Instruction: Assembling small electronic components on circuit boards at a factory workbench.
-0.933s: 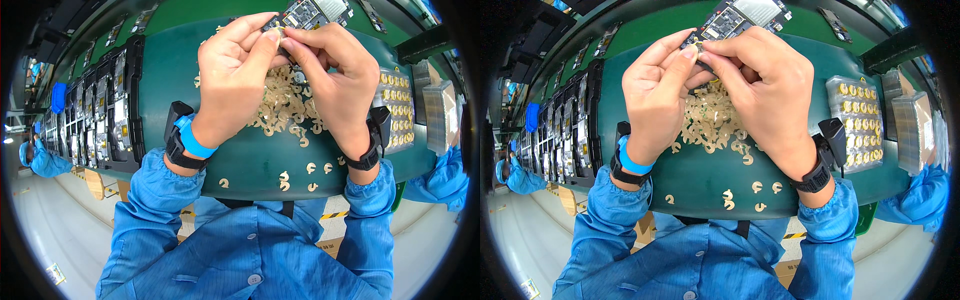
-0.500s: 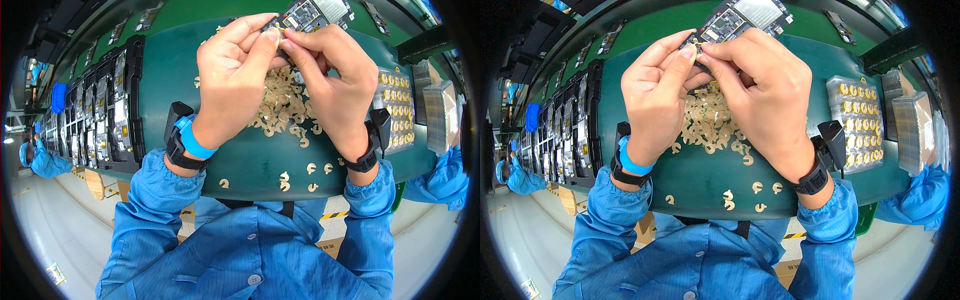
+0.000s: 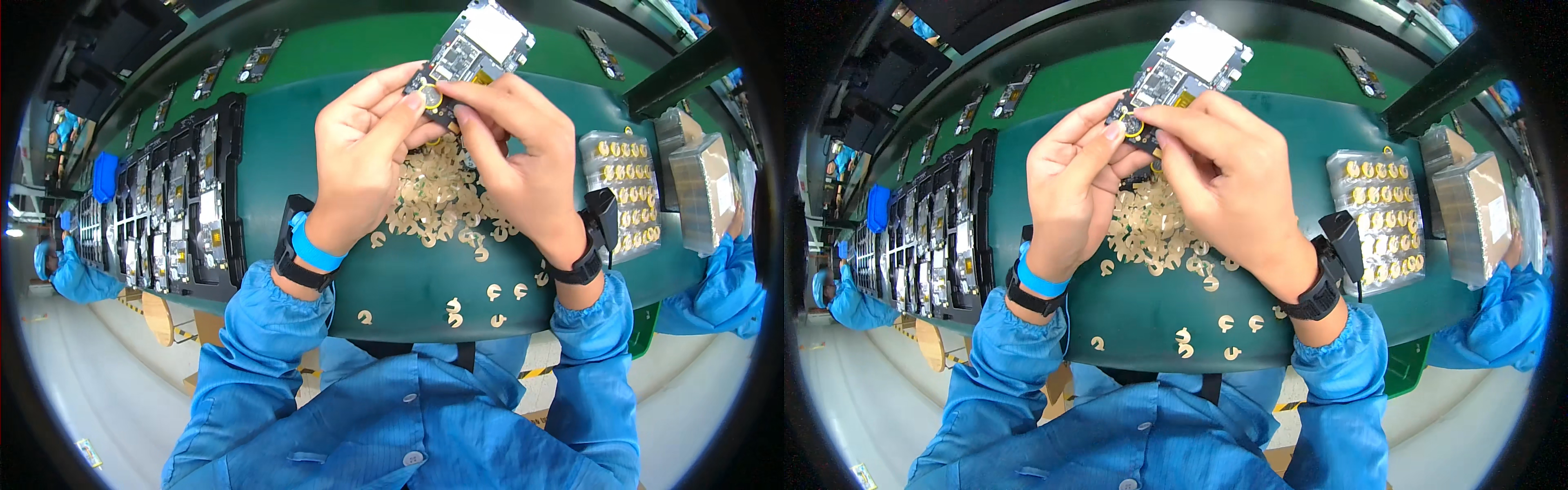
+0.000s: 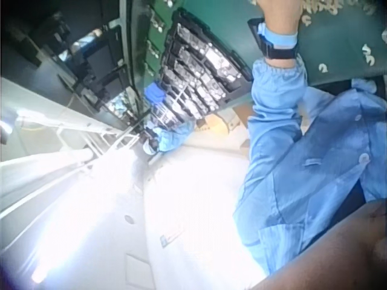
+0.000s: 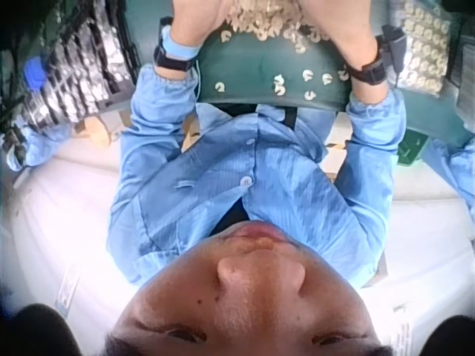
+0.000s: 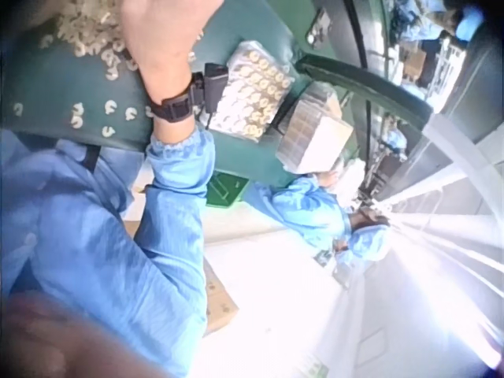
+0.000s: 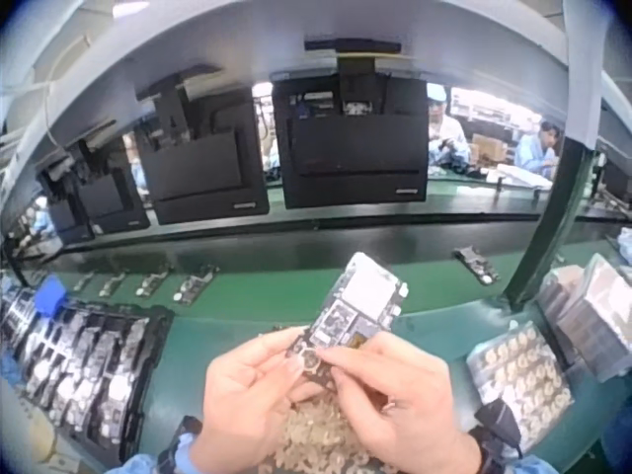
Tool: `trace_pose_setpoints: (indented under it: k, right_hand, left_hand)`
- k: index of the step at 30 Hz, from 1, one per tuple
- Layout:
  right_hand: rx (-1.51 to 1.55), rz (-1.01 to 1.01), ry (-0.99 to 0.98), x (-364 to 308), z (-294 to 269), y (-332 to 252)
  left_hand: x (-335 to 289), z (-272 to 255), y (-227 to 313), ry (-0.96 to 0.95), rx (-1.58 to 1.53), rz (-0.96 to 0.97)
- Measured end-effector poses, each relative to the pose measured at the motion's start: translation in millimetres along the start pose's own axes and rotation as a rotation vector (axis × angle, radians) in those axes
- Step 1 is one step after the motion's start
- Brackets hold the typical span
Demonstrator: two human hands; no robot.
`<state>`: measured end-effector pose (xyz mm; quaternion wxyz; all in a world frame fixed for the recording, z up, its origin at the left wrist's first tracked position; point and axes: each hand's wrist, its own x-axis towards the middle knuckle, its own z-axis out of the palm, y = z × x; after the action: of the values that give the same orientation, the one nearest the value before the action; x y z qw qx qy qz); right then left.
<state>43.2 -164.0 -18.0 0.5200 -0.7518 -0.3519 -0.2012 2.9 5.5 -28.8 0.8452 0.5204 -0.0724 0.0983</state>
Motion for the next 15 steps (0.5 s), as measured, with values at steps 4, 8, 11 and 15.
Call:
trace_pose_setpoints:
  k: [4, 8, 11, 15]
  right_hand:
    - [-0.091, -0.059, -0.062, -0.1, -2.9, -1.2]
    - [-0.106, -0.089, -0.074, -0.4, -3.0, 1.8]
    - [-0.115, -0.108, -0.072, -0.4, -1.4, 5.3]
    - [-0.072, -0.061, -0.068, 0.6, -0.5, 3.5]
  left_hand:
    - [0.9, -3.1, -1.3, 0.0, 0.012, -0.011]
    - [2.3, -4.2, -2.6, -0.003, 0.021, -0.012]
    - [3.8, -5.4, -5.0, 0.001, -0.013, -0.018]
    - [5.5, -3.9, -4.6, 0.014, -0.031, -0.026]
